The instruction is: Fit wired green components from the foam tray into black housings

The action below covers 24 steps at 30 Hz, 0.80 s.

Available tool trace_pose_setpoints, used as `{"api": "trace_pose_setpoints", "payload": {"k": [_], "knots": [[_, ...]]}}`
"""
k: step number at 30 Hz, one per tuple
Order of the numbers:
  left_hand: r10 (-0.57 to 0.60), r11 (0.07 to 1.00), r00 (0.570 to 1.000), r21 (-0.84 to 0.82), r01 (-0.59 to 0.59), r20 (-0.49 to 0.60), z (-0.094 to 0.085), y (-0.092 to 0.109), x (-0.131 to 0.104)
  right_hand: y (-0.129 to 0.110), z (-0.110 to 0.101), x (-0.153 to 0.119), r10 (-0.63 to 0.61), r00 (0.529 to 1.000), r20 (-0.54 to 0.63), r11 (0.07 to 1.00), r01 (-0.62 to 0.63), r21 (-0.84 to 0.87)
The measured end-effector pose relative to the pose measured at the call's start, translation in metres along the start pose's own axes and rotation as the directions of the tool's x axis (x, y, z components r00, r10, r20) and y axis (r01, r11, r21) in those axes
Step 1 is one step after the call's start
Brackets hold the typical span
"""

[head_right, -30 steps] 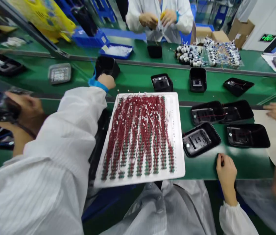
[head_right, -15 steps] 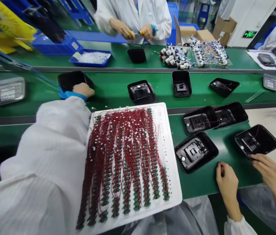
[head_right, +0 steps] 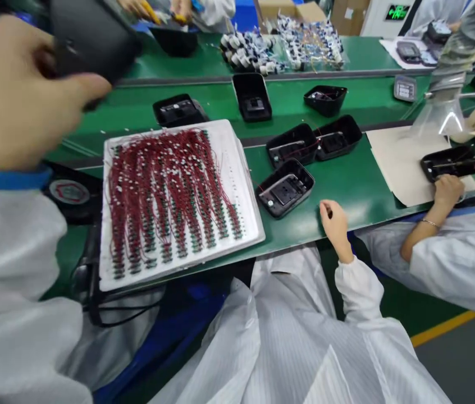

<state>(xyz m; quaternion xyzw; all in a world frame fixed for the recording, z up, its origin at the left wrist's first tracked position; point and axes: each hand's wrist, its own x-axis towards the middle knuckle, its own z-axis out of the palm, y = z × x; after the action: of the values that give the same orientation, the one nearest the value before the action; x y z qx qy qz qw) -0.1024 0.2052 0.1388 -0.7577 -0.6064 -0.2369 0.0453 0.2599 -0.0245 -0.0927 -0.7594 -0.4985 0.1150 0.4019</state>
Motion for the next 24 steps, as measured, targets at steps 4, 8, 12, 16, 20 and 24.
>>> {"api": "trace_pose_setpoints", "payload": {"k": [4,8,12,16,20,24], "knots": [[0.506,0.860,0.842,-0.176,-0.479,0.186,-0.010,0.101,-0.112,-0.017,-0.031,-0.011,-0.008,0.995,0.096,0.840,-0.046,0.541],[0.834,0.524,0.384,-0.351,-0.776,0.397,0.025,0.173,-0.179,-0.042,-0.070,-0.030,-0.095,0.994,0.060,0.779,0.037,0.626],[0.827,0.538,0.402,-0.347,-0.768,0.393,0.055,0.215,-0.201,-0.036,-0.087,-0.037,-0.063,0.998,0.005,0.842,0.050,0.537],[0.783,0.611,0.486,-0.333,-0.718,0.389,0.059,0.212,-0.210,0.006,-0.079,-0.025,-0.080,0.996,-0.048,0.899,0.092,0.428],[0.570,0.819,0.766,-0.281,-0.501,0.297,0.055,0.152,-0.209,0.043,-0.070,-0.001,0.044,0.993,-0.109,0.858,0.018,0.513],[0.157,0.984,0.969,-0.117,-0.136,0.192,0.067,0.067,-0.205,0.050,-0.072,0.013,0.211,0.967,-0.146,0.901,-0.134,0.412]]}}
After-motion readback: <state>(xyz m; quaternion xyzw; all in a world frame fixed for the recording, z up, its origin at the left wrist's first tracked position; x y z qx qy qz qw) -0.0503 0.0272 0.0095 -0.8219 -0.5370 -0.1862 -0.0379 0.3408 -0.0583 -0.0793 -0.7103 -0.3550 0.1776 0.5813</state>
